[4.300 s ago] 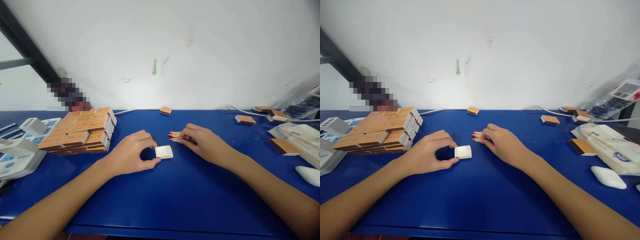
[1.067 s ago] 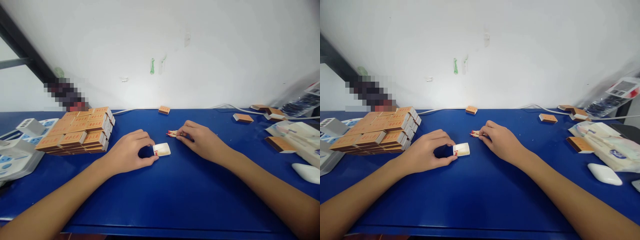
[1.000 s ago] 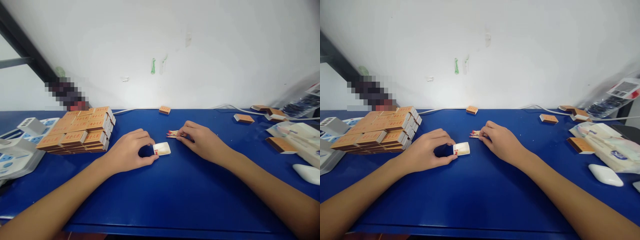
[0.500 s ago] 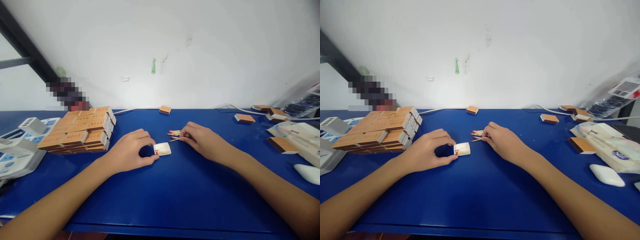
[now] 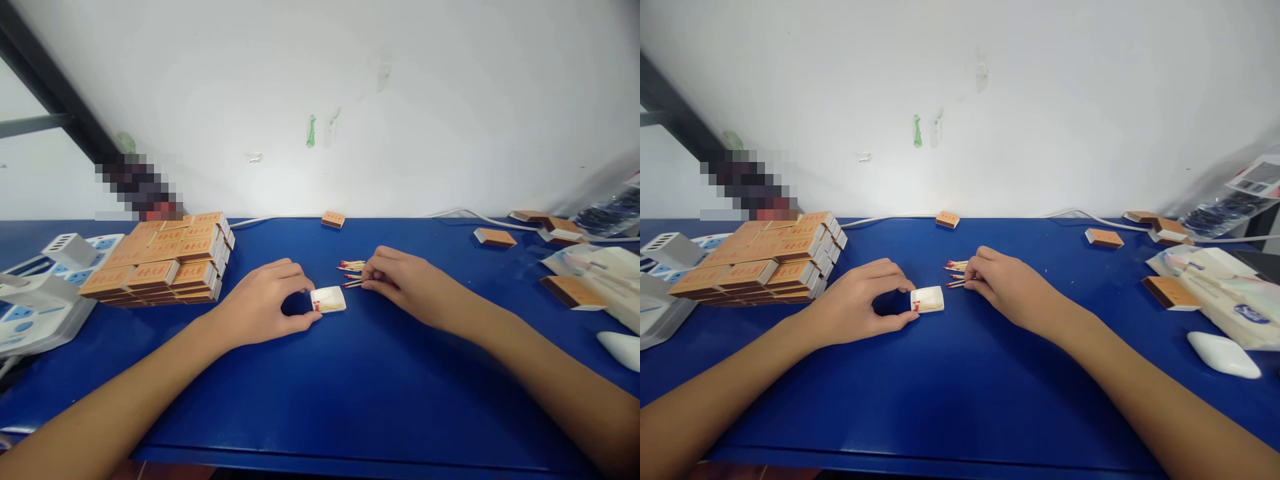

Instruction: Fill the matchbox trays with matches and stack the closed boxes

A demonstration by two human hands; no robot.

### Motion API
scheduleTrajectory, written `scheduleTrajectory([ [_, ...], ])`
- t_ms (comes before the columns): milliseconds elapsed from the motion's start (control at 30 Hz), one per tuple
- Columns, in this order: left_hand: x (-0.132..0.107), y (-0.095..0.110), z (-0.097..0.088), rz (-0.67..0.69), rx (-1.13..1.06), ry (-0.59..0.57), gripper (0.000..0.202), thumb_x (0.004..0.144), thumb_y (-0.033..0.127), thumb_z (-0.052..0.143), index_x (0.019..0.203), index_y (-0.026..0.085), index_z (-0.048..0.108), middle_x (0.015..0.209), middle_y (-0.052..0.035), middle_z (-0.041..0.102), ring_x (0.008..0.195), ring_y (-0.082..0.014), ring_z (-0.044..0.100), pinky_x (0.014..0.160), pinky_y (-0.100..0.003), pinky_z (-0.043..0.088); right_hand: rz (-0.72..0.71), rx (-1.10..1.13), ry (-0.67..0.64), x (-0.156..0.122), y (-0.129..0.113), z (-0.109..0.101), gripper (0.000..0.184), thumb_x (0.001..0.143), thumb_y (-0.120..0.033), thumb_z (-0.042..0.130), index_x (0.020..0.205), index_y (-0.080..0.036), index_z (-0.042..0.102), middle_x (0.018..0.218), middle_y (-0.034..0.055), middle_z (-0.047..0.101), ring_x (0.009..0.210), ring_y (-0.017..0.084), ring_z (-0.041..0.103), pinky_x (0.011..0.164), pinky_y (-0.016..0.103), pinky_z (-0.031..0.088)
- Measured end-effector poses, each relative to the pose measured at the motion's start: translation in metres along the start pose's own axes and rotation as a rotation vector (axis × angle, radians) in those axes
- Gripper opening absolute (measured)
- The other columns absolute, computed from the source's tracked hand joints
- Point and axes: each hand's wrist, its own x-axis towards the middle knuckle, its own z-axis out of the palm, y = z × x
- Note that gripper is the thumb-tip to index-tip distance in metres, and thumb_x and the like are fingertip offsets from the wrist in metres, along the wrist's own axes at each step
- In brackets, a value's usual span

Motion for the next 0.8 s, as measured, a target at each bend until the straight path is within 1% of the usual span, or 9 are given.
scheduleTrajectory([
  [100,0.0,0.0,0.0,0.001,0.004,0.0,0.02,0.091,0.034,0.075,0.106,0.02,0.074,0.095,-0.0051,0.071,0.091,-0.0217,0.063,0.081,-0.036,0.053,-0.019,0.005,-0.004,0.001,-0.002,0.004,0.015,0.105,-0.031,0.053,0.096,-0.024,0.063,0.1,0.0052,0.064,0.076,0.017,0.061,0.068,0.031,0.048],
  [167,0.0,-0.001,0.0,-0.002,0.003,0.002,0.02,0.091,0.033,0.075,0.105,0.02,0.074,0.096,-0.0049,0.071,0.091,-0.0214,0.063,0.082,-0.036,0.053,-0.029,0.02,0.002,0.001,-0.004,0.005,0.015,0.105,-0.03,0.052,0.1,-0.024,0.064,0.101,0.0048,0.064,0.078,0.017,0.062,0.071,0.031,0.049],
  [267,0.0,-0.001,-0.001,-0.002,-0.002,0.003,0.019,0.091,0.033,0.074,0.105,0.02,0.074,0.097,-0.0045,0.072,0.092,-0.0208,0.063,0.082,-0.036,0.053,-0.024,0.033,0.007,0.003,-0.005,0.007,0.018,0.106,-0.032,0.051,0.094,-0.024,0.062,0.098,0.0044,0.063,0.078,0.017,0.063,0.071,0.031,0.049],
  [367,0.0,0.0,0.0,0.001,-0.002,0.0,0.02,0.091,0.034,0.074,0.105,0.02,0.074,0.097,-0.0044,0.072,0.091,-0.0208,0.063,0.082,-0.036,0.053,0.006,0.007,-0.006,0.003,-0.006,0.007,0.022,0.106,-0.031,0.05,0.086,-0.022,0.056,0.096,0.0046,0.063,0.074,0.017,0.062,0.067,0.031,0.049],
  [467,0.0,0.001,0.001,0.004,0.006,0.001,0.021,0.091,0.034,0.075,0.106,0.02,0.074,0.096,-0.005,0.072,0.091,-0.0213,0.064,0.082,-0.036,0.053,0.01,-0.002,0.004,0.003,-0.01,0.004,0.019,0.107,-0.029,0.048,0.091,-0.022,0.058,0.098,0.0052,0.063,0.076,0.018,0.065,0.068,0.032,0.05],
  [600,0.002,0.002,0.002,0.006,0.018,0.009,0.019,0.09,0.034,0.075,0.104,0.02,0.073,0.095,-0.0048,0.072,0.09,-0.0215,0.064,0.082,-0.036,0.053,-0.034,0.078,0.092,0.001,-0.03,0.004,0.016,0.107,-0.031,0.049,0.099,-0.023,0.06,0.1,0.006,0.064,0.096,0.022,0.071,0.076,0.032,0.054],
  [633,0.002,0.002,0.002,0.009,0.02,0.012,0.019,0.091,0.034,0.075,0.103,0.02,0.073,0.095,-0.0048,0.072,0.09,-0.0215,0.064,0.083,-0.037,0.053,-0.043,0.077,0.098,0.0,-0.037,0.005,0.015,0.107,-0.031,0.05,0.099,-0.024,0.06,0.1,0.0063,0.065,0.097,0.023,0.071,0.077,0.033,0.054],
  [700,0.002,0.003,0.002,0.018,0.018,0.016,0.019,0.091,0.035,0.074,0.101,0.02,0.072,0.095,-0.0048,0.071,0.09,-0.0215,0.064,0.083,-0.037,0.053,-0.07,0.035,0.09,-0.001,-0.049,0.01,0.013,0.106,-0.027,0.05,0.099,-0.023,0.061,0.1,0.0068,0.065,0.094,0.023,0.071,0.077,0.035,0.055],
  [800,0.002,0.003,0.003,0.024,0.012,0.016,0.019,0.092,0.036,0.074,0.101,0.02,0.072,0.095,-0.0048,0.071,0.091,-0.0216,0.064,0.083,-0.037,0.053,-0.116,-0.025,0.07,-0.003,-0.058,0.015,0.011,0.104,-0.023,0.05,0.1,-0.022,0.061,0.105,0.0085,0.067,0.097,0.025,0.07,0.078,0.037,0.056],
])
